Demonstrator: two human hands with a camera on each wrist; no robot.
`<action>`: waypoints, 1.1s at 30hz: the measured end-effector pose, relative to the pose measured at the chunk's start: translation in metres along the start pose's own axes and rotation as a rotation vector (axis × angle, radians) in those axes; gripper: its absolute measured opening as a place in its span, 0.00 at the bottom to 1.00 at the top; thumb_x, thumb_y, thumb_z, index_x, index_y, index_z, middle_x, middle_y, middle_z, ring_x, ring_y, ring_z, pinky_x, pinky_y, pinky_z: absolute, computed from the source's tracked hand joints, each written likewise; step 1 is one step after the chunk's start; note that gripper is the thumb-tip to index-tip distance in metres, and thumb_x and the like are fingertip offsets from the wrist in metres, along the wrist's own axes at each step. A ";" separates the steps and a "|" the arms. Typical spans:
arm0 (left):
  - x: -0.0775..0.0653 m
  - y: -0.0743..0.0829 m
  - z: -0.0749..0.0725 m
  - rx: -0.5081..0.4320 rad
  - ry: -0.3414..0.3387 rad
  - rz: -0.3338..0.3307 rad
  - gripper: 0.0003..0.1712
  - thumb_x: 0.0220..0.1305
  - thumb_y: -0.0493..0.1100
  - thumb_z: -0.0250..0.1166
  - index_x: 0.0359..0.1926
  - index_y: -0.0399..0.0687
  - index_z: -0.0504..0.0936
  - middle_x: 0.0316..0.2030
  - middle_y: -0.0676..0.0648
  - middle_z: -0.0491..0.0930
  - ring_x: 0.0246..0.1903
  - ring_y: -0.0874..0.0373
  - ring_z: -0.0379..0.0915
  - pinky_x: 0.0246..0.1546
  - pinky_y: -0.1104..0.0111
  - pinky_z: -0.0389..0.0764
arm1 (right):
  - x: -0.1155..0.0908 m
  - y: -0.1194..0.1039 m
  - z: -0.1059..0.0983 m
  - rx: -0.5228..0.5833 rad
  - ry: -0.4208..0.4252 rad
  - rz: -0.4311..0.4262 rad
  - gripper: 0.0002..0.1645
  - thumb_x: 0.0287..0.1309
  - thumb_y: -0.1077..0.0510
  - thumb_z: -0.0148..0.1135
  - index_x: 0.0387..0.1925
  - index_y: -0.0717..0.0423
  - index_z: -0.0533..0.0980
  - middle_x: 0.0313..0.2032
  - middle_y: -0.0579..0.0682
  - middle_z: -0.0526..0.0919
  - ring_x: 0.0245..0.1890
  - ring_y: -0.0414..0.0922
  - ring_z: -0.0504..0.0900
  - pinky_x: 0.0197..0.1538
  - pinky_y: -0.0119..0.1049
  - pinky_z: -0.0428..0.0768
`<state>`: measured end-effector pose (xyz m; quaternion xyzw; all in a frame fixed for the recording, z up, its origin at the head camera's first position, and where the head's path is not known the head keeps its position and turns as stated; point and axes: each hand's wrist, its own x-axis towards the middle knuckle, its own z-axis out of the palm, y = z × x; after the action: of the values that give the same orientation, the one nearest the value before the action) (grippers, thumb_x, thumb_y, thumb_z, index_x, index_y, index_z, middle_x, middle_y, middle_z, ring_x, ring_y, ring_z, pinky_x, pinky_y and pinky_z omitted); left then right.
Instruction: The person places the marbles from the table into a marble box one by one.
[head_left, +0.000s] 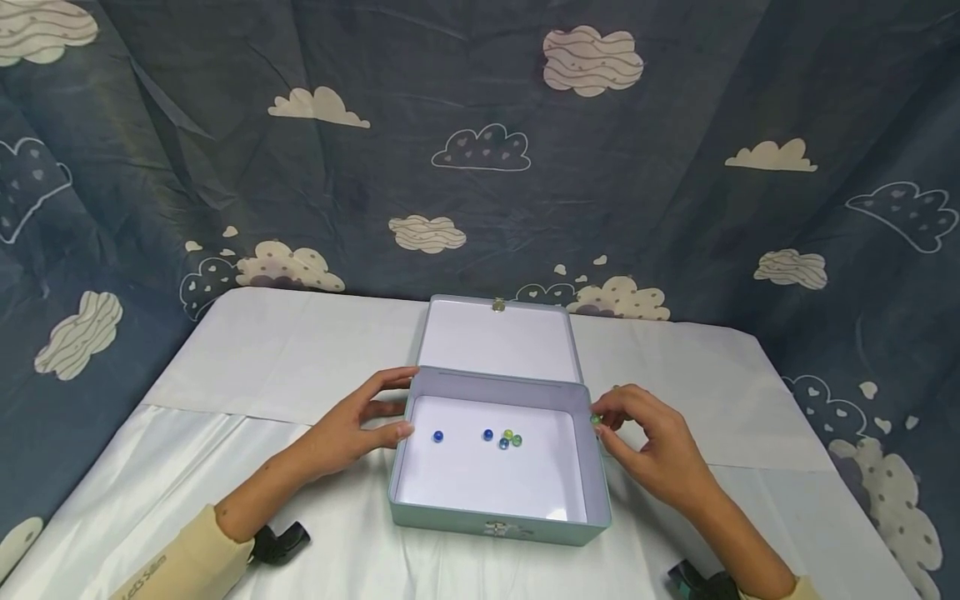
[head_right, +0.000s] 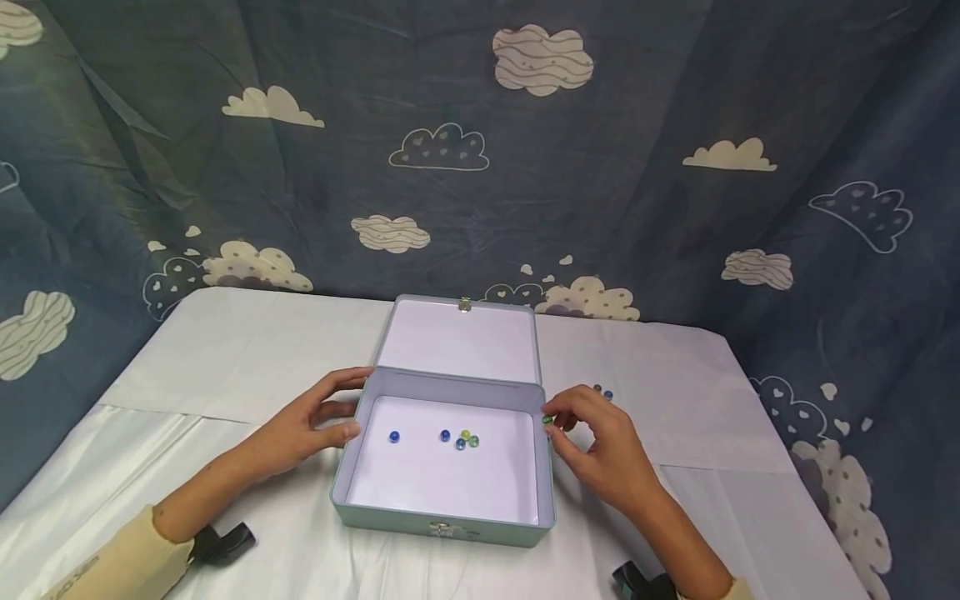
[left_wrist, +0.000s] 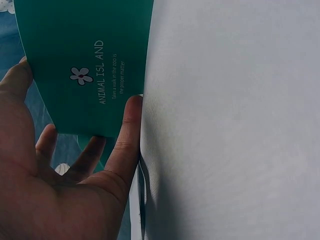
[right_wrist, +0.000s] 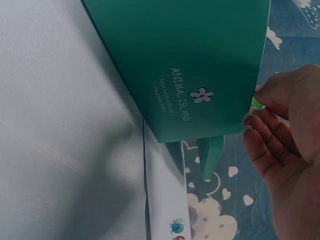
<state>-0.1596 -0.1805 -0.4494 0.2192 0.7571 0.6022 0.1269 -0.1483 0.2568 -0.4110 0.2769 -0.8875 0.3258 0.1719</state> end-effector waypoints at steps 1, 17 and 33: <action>0.000 0.000 0.000 -0.002 0.002 0.002 0.44 0.73 0.44 0.71 0.82 0.63 0.59 0.79 0.42 0.59 0.72 0.34 0.68 0.50 0.61 0.89 | 0.000 0.000 0.000 0.005 0.004 -0.003 0.22 0.55 0.72 0.78 0.49 0.52 0.84 0.43 0.38 0.83 0.38 0.39 0.81 0.45 0.19 0.79; 0.000 0.000 -0.001 0.002 0.001 -0.003 0.44 0.73 0.45 0.71 0.82 0.64 0.60 0.79 0.42 0.59 0.72 0.34 0.68 0.51 0.61 0.89 | 0.001 -0.002 0.001 0.003 0.021 -0.004 0.24 0.54 0.73 0.78 0.49 0.50 0.85 0.43 0.39 0.84 0.38 0.39 0.80 0.45 0.18 0.78; 0.000 0.001 -0.001 0.012 0.000 -0.006 0.44 0.74 0.45 0.71 0.82 0.63 0.59 0.79 0.42 0.59 0.72 0.34 0.68 0.51 0.62 0.89 | 0.000 0.005 -0.001 -0.019 0.033 -0.018 0.24 0.54 0.72 0.78 0.50 0.48 0.85 0.43 0.41 0.85 0.37 0.39 0.81 0.45 0.18 0.78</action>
<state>-0.1596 -0.1809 -0.4487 0.2178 0.7613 0.5973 0.1275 -0.1517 0.2607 -0.4128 0.2778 -0.8851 0.3203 0.1918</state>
